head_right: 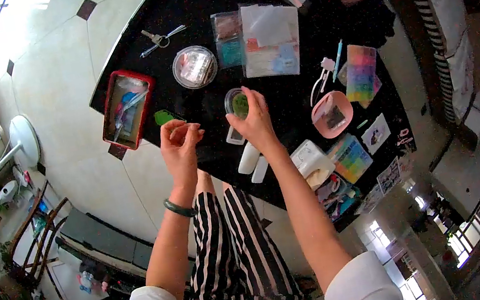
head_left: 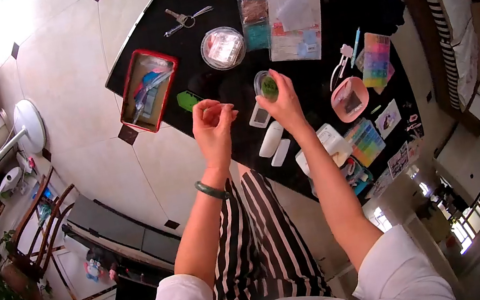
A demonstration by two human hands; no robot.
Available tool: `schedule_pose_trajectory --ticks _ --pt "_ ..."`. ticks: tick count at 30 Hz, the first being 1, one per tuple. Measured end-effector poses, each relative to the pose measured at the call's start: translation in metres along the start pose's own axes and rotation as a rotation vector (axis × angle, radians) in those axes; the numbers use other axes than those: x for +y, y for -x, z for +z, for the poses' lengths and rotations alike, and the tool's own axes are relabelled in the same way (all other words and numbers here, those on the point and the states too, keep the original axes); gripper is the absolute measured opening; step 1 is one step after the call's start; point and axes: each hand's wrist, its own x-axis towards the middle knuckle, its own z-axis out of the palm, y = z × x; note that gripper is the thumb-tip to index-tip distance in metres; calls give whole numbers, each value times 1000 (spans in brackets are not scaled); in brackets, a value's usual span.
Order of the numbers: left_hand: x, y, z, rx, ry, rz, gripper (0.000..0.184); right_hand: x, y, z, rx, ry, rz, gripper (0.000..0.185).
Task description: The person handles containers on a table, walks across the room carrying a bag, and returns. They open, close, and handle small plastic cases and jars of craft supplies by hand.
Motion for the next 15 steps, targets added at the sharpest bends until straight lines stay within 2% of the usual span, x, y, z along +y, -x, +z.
schedule_pose_trajectory --ticks 4,7,11,15 --pt "-2 -3 -19 15 -12 -51 16 4 -10 9 91 210 -165 74" --pt "-5 -3 -28 32 -9 -76 14 -4 -15 9 183 212 -188 75" --pt "-5 -3 -33 67 -44 -63 14 -22 -22 8 198 159 -196 76" --pt "1 -3 -32 85 -20 -94 15 -59 -39 13 214 166 -369 83"
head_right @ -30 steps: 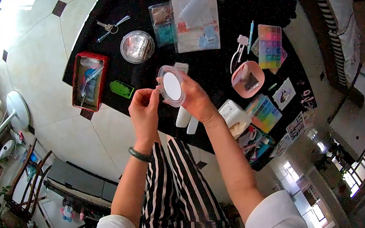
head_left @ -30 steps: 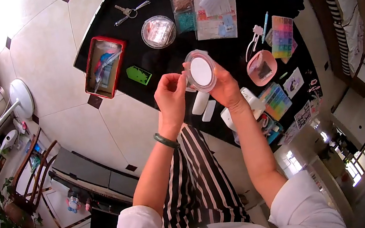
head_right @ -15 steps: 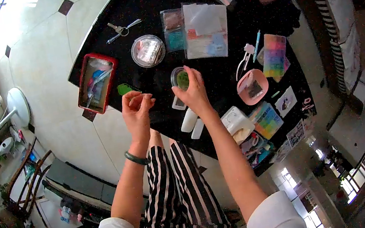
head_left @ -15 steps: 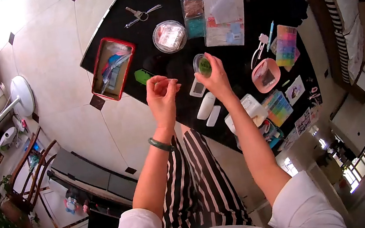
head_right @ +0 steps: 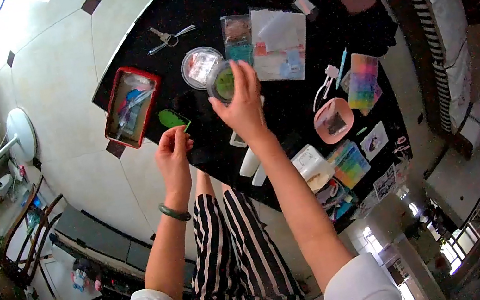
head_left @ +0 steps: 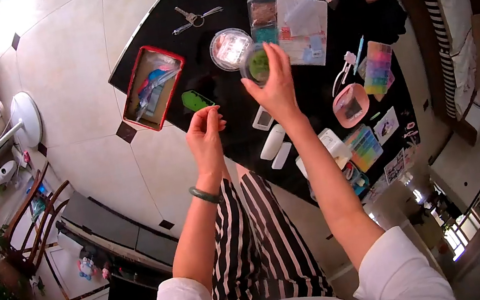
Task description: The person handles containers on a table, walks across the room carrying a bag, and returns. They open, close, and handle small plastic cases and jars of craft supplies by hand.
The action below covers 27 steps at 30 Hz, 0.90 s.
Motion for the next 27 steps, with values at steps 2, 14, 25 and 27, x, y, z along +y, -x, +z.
schedule_pose_trajectory --ticks 2,14,25,27 --pt "1 0 2 -1 -2 -4 16 -10 -18 10 10 35 -97 85" --pt "-4 -5 -7 -14 24 6 16 -15 -49 44 -54 318 -138 82" --pt "4 -8 -7 -29 -28 13 15 -7 -53 48 -25 237 -146 83" --pt "4 -9 -7 -31 -6 -3 15 -3 -53 43 31 175 -134 82"
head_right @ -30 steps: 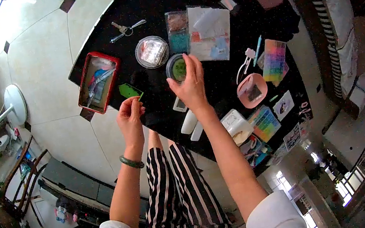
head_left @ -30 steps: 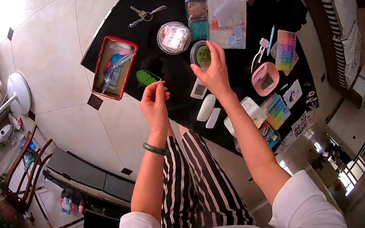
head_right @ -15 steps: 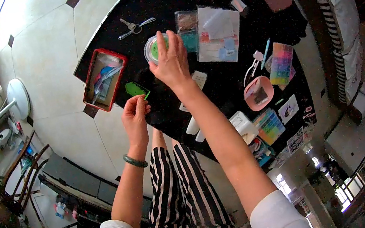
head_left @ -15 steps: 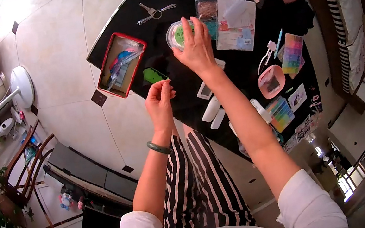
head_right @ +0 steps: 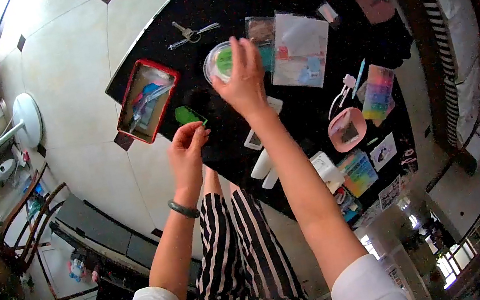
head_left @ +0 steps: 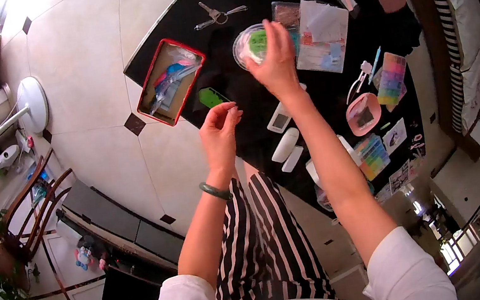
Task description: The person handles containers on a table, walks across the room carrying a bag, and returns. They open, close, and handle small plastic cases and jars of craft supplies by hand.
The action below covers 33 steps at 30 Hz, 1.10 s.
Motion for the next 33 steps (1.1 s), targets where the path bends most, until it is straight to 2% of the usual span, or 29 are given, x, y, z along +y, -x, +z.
schedule_pose_trajectory --ticks 3,5,6,8,11,14,21,23,24,25,27,29,33 --pt "-7 -3 0 -5 54 -34 14 19 16 -12 171 14 87 77" --pt "-14 -6 -1 15 81 4 14 40 39 -17 166 54 221 76" --pt "-15 -6 0 14 83 2 14 49 53 -18 166 57 221 76" --pt "-15 -7 0 25 77 6 13 62 77 -18 41 115 339 77" --pt "-11 -6 1 15 55 -41 13 69 90 -17 -30 159 326 78" --pt "-7 -4 6 34 3 -32 16 74 93 -18 -8 135 302 78" --pt "-17 6 1 23 -140 -71 22 35 111 -35 -90 -8 257 71" --pt "-19 9 -2 4 -149 -64 22 22 118 -40 -111 -199 313 65" --pt "-23 10 -4 8 -85 -59 22 16 121 -46 -171 -396 461 58" --pt "-27 11 -6 13 -19 -55 23 10 123 -51 -228 -760 691 55" --pt "-28 14 -12 -1 -4 -69 24 8 129 -48 -199 -1543 1055 60" --pt "-34 13 -19 -34 -6 -59 24 2 128 -57 -222 -1805 1146 62" --pt "-26 13 -20 -38 -30 -72 15 -1 132 -60 -190 -1799 1141 61"
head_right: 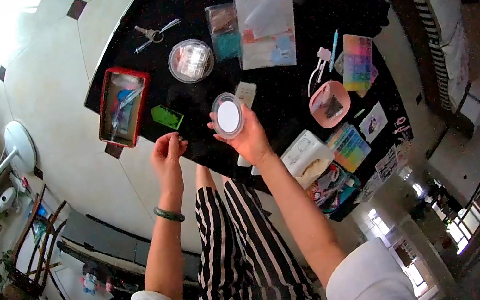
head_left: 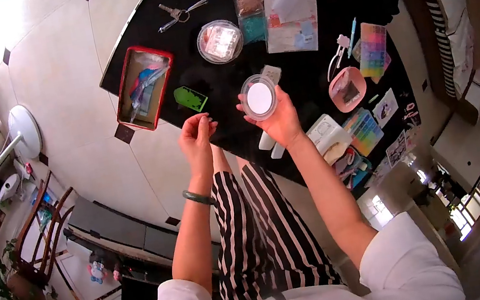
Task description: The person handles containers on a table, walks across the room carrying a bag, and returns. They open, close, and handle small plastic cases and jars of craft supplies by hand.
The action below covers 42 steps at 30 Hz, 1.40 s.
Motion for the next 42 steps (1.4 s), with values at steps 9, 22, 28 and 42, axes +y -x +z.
schedule_pose_trajectory --ticks 9,22,28,42 --pt "10 -10 23 -30 -159 83 20 -10 -10 -31 117 319 -231 54" --pt "17 -148 64 -41 -821 289 44 -32 -26 -47 49 -157 -99 54" --pt "11 -159 53 -154 -805 465 34 -39 -31 -46 37 -147 -125 51" --pt "24 -109 68 -292 -475 165 31 -44 -35 -106 895 1251 -685 61"
